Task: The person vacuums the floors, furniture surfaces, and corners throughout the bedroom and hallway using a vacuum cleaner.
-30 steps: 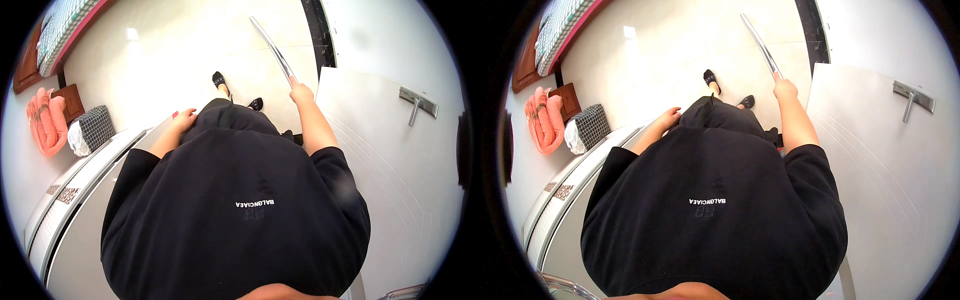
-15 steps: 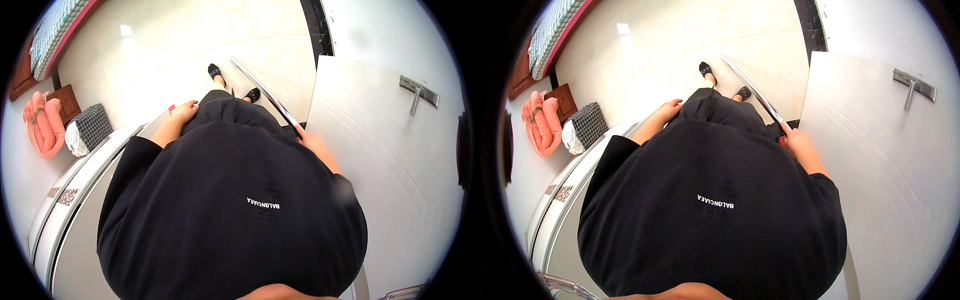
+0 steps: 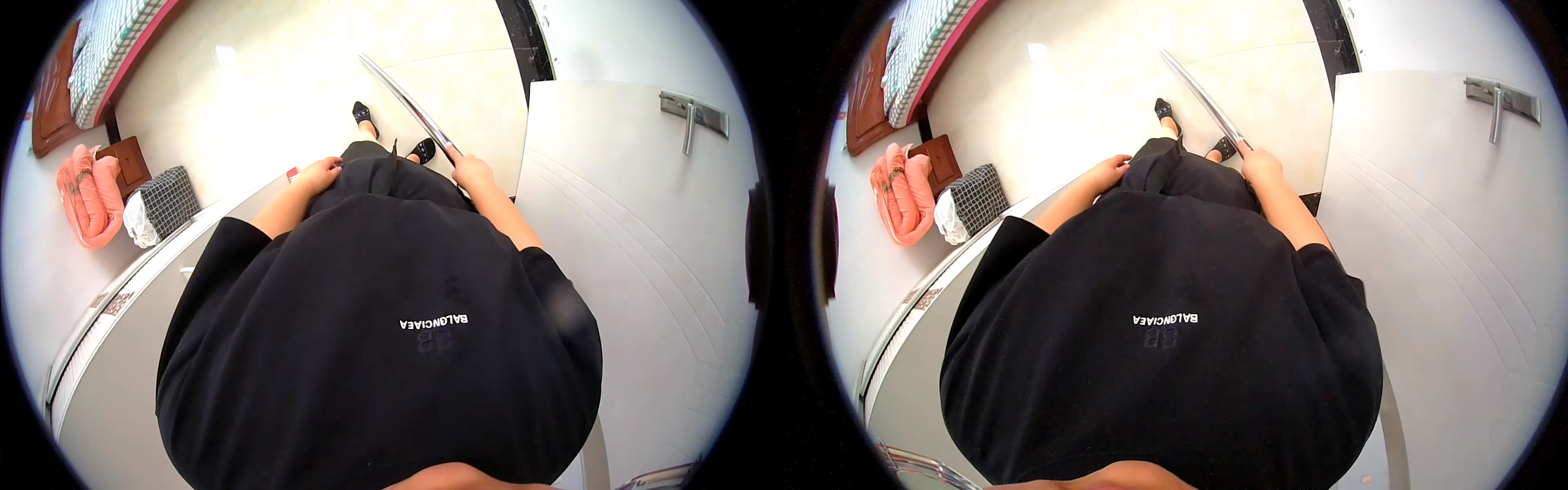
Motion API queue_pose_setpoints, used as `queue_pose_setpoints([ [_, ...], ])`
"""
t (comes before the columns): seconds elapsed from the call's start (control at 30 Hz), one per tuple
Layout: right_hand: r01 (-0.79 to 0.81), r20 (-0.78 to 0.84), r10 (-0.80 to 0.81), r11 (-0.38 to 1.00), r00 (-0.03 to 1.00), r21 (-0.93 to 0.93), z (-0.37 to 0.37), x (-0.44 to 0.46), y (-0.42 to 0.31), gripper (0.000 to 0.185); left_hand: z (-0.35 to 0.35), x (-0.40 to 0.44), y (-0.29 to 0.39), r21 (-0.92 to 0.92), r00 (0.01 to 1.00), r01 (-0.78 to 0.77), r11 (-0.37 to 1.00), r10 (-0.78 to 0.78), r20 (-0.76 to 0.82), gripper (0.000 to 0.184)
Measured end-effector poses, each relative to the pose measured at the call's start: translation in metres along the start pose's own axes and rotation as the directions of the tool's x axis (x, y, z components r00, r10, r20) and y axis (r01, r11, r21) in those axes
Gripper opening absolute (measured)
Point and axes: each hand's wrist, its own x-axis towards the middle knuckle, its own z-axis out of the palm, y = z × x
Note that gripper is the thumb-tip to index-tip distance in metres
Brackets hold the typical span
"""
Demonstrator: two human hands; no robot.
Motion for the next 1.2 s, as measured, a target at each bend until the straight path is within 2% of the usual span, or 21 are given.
queue_pose_setpoints([
  [0.07, -0.002, 0.015, 0.002, 1.0, 1.0, 0.026, 0.014, -0.012, 0.026, 0.056, 0.006, -0.002, -0.005, 0.037, 1.0, -0.024, 0.999, 0.024, -0.001, 0.039],
  [0.17, 0.062, -0.048, -0.054, 0.982, 0.997, 0.18, 0.054, -0.039, 0.085, 0.06, 0.01, -0.005, -0.005, 0.031, 1.0, 0.011, 0.999, -0.011, -0.022, 0.039],
  [0.23, 0.066, -0.059, -0.057, 0.982, 0.997, 0.174, 0.067, -0.076, 0.109, 0.063, 0.011, -0.003, -0.007, 0.024, 0.999, 0.027, 0.999, -0.026, -0.033, 0.039],
  [0.3, -0.037, 0.045, 0.031, 0.986, 0.999, 0.16, 0.077, -0.109, 0.124, 0.058, 0.013, 0.003, -0.014, 0.014, 0.999, 0.025, 1.0, -0.025, -0.026, 0.039],
  [0.33, -0.048, 0.042, 0.041, 0.985, 0.998, 0.166, 0.087, -0.126, 0.13, 0.058, 0.012, 0.003, -0.013, 0.019, 1.0, 0.016, 1.0, -0.016, -0.019, 0.039],
  [0.37, -0.069, -0.042, 0.078, 0.979, 0.996, 0.192, 0.098, -0.141, 0.135, 0.062, 0.011, 0.004, -0.012, 0.043, 0.999, 0.02, 0.999, -0.019, -0.034, 0.04],
  [0.4, -0.09, -0.127, 0.12, 0.971, 0.985, 0.22, 0.101, -0.151, 0.135, 0.066, 0.009, 0.006, -0.009, 0.069, 0.999, 0.022, 0.997, -0.019, -0.048, 0.04],
  [0.43, -0.106, -0.13, 0.139, 0.967, 0.982, 0.231, 0.102, -0.156, 0.135, 0.066, 0.008, 0.008, -0.009, 0.08, 0.999, 0.006, 0.997, -0.003, -0.038, 0.04],
  [0.5, -0.292, -0.002, 0.309, 0.901, 0.951, 0.32, 0.107, -0.171, 0.129, 0.066, 0.007, 0.009, -0.014, -0.025, 1.0, -0.012, 1.0, 0.011, -0.029, 0.04],
  [0.53, -0.308, -0.001, 0.327, 0.89, 0.945, 0.336, 0.11, -0.174, 0.125, 0.066, 0.006, 0.011, -0.015, -0.009, 1.0, -0.026, 1.0, 0.026, -0.015, 0.04],
  [0.6, -0.326, 0.023, 0.36, 0.812, 0.933, 0.485, 0.115, -0.174, 0.119, 0.066, 0.006, 0.014, -0.017, -0.006, 0.999, -0.035, 0.999, 0.035, 0.0, 0.04],
  [0.67, -0.339, 0.025, 0.382, 0.785, 0.924, 0.519, 0.128, -0.176, 0.117, 0.067, 0.003, 0.018, -0.012, 0.039, 1.0, -0.03, 0.999, 0.03, 0.007, 0.04],
  [0.73, -0.241, -0.072, 0.328, 0.809, 0.942, 0.537, 0.152, -0.177, 0.117, 0.071, -0.003, 0.025, -0.008, 0.087, 1.0, -0.023, 0.996, 0.022, 0.005, 0.04],
  [0.87, -0.259, 0.022, 0.296, 0.794, 0.955, 0.549, 0.174, -0.212, 0.11, 0.065, -0.006, 0.035, 0.007, 0.036, 0.997, -0.062, 0.997, 0.061, 0.037, 0.041],
  [0.9, -0.318, 0.113, 0.311, 0.76, 0.944, 0.566, 0.156, -0.223, 0.101, 0.063, -0.006, 0.038, 0.016, -0.007, 0.997, -0.068, 0.998, 0.068, 0.048, 0.042],
  [0.93, -0.322, 0.114, 0.316, 0.755, 0.942, 0.571, 0.165, -0.222, 0.102, 0.063, -0.005, 0.039, 0.024, -0.002, 0.996, -0.072, 0.997, 0.072, 0.053, 0.042],
  [1.0, -0.245, 0.03, 0.274, 0.798, 0.961, 0.551, 0.184, -0.218, 0.102, 0.064, -0.002, 0.039, 0.041, -0.337, 0.989, 0.006, 0.941, 0.045, 0.143, 0.04],
  [1.03, -0.249, 0.033, 0.278, 0.793, 0.96, 0.556, 0.188, -0.214, 0.1, 0.064, 0.001, 0.046, 0.045, -0.331, 0.988, 0.006, 0.943, 0.046, 0.148, 0.04],
  [1.1, -0.19, -0.011, 0.252, 0.756, 0.968, 0.626, 0.19, -0.197, 0.1, 0.063, 0.008, 0.064, 0.053, -0.597, 0.93, 0.129, 0.792, 0.112, 0.35, 0.041],
  [1.13, -0.195, -0.009, 0.258, 0.752, 0.966, 0.629, 0.183, -0.191, 0.097, 0.063, 0.006, 0.047, 0.082, -0.593, 0.928, 0.129, 0.795, 0.114, 0.355, 0.041],
  [1.2, -0.228, -0.013, 0.279, 0.812, 0.96, 0.537, 0.166, -0.181, 0.083, 0.062, -0.01, -0.006, 0.158, -0.421, 0.76, 0.105, 0.901, 0.2, 0.618, 0.044],
])
